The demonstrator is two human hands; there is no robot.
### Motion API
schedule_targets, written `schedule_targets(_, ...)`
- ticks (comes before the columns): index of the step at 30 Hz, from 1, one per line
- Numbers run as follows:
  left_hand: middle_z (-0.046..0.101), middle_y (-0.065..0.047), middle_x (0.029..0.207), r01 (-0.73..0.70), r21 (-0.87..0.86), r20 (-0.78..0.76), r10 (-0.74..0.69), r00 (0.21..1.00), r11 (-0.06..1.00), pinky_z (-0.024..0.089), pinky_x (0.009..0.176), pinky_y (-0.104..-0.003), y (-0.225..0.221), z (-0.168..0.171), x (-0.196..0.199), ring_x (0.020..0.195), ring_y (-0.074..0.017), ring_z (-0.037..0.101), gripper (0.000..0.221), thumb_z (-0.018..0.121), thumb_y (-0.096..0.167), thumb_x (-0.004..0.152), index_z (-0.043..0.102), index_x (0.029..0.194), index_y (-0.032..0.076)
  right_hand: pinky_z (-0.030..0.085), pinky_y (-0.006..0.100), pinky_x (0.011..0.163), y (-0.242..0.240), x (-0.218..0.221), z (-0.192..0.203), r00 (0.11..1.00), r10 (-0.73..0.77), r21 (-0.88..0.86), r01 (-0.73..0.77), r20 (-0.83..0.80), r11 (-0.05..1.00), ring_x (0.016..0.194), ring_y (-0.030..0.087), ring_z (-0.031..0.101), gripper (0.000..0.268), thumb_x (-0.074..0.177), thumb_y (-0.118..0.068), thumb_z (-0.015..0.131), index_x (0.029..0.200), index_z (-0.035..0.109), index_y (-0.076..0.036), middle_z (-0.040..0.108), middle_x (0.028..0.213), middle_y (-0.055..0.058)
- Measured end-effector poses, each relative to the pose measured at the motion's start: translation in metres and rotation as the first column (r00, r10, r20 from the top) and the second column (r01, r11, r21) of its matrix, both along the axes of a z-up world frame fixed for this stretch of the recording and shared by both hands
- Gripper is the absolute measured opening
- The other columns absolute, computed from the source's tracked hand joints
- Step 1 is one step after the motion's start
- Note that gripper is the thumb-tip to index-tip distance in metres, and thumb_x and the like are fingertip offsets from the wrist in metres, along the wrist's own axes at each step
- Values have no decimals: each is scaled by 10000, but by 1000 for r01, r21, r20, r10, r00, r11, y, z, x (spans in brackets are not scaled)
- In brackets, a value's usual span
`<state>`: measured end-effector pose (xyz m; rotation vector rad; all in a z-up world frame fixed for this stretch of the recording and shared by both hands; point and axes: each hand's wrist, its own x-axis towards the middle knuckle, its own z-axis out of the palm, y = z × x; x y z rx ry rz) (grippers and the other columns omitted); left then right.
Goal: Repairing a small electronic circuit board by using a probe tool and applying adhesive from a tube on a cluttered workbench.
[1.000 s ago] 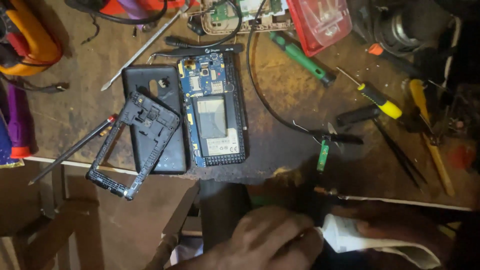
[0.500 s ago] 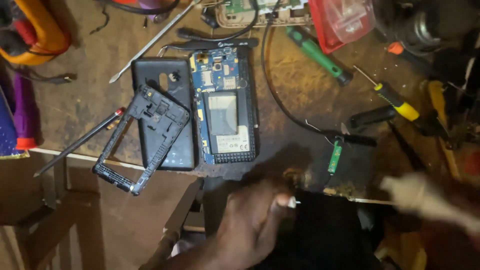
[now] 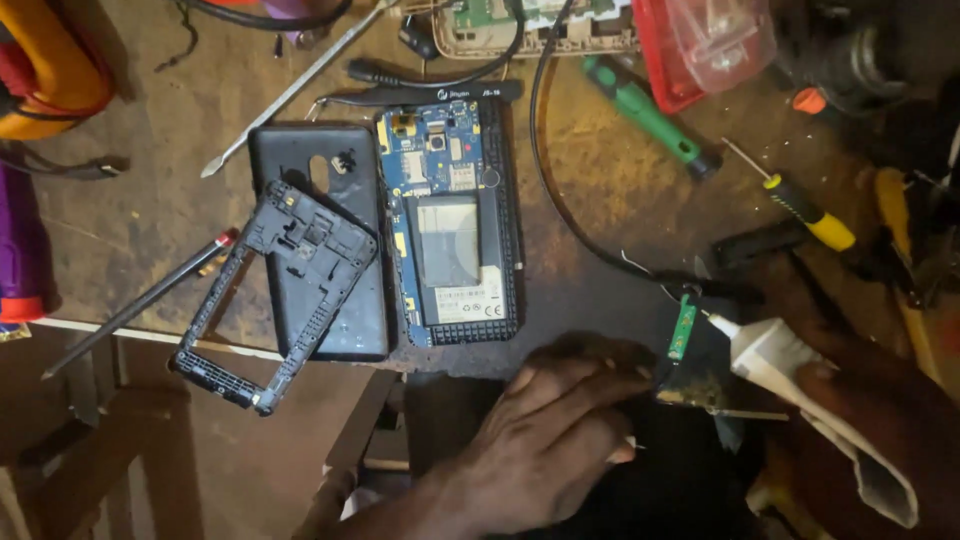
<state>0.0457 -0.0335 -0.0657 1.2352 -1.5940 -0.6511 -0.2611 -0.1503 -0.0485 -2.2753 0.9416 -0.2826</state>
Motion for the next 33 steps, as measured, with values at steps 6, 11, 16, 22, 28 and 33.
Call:
schedule_targets(6, 638, -247, 1443, -62, 161, -134, 84, 987, 985, 492, 1101, -501, -2, 16, -9, 1317, -387, 583, 134, 645, 71, 1107, 655, 984, 18, 494, 485, 1307, -1, 42, 14, 998, 40, -11, -39, 46, 999, 1556, 480, 580, 533, 895, -64, 680, 1403, 533, 8, 528, 1601, 336)
schedule_targets(11, 584, -213, 1543, -72, 264, -57, 90, 994, 962, 438, 1098, -525, -1, 12, -19, 1374, -404, 543, 146, 639, 103, 1087, 692, 1113, -30, 523, 426, 1263, -15, -30, -35, 986, 169, -84, -167, 13, 982, 1439, 356, 650, 506, 911, -103, 731, 1393, 575, -101, 584, 1563, 269)
schedule_targets(16, 590, -236, 1537, -31, 285, -86, 57, 995, 958, 450, 1118, -524, -3, 13, -16, 1402, -424, 532, 137, 599, 127, 1114, 676, 1095, 15, 513, 399, 1197, -3, 24, 17, 993, 88, -47, -92, -84, 995, 1425, 354, 634, 519, 885, -89, 692, 1389, 585, -26, 593, 1564, 276)
schedule_targets(22, 595, -232, 1526, -19, 289, -98, 50, 994, 957, 433, 1127, -519, -5, 12, -16, 1417, -414, 528, 166, 623, 137, 1106, 678, 1107, -19, 517, 446, 1198, -8, 25, 20, 985, 112, -68, -122, -130, 990, 1421, 404, 642, 563, 844, -84, 720, 1388, 579, -62, 593, 1563, 285)
schedule_targets(28, 597, -191, 1559, -2, 337, -91, 34, 995, 941, 416, 1168, -508, -4, 13, -16, 1473, -379, 501, 94, 646, 139, 1097, 700, 1077, 64, 516, 436, 1187, -3, 41, 34, 979, 56, -69, -71, -196, 995, 1420, 373, 632, 529, 890, -64, 694, 1407, 587, -77, 596, 1578, 241)
schedule_targets(33, 628, -222, 1512, -20, 284, -82, 45, 996, 959, 421, 1159, -482, -7, 14, -15, 1432, -387, 520, 146, 626, 137, 1105, 700, 1059, 20, 563, 438, 1143, -13, 24, 12, 979, 167, -116, -180, -115, 977, 1361, 393, 671, 376, 981, -101, 594, 1354, 601, -57, 620, 1511, 300)
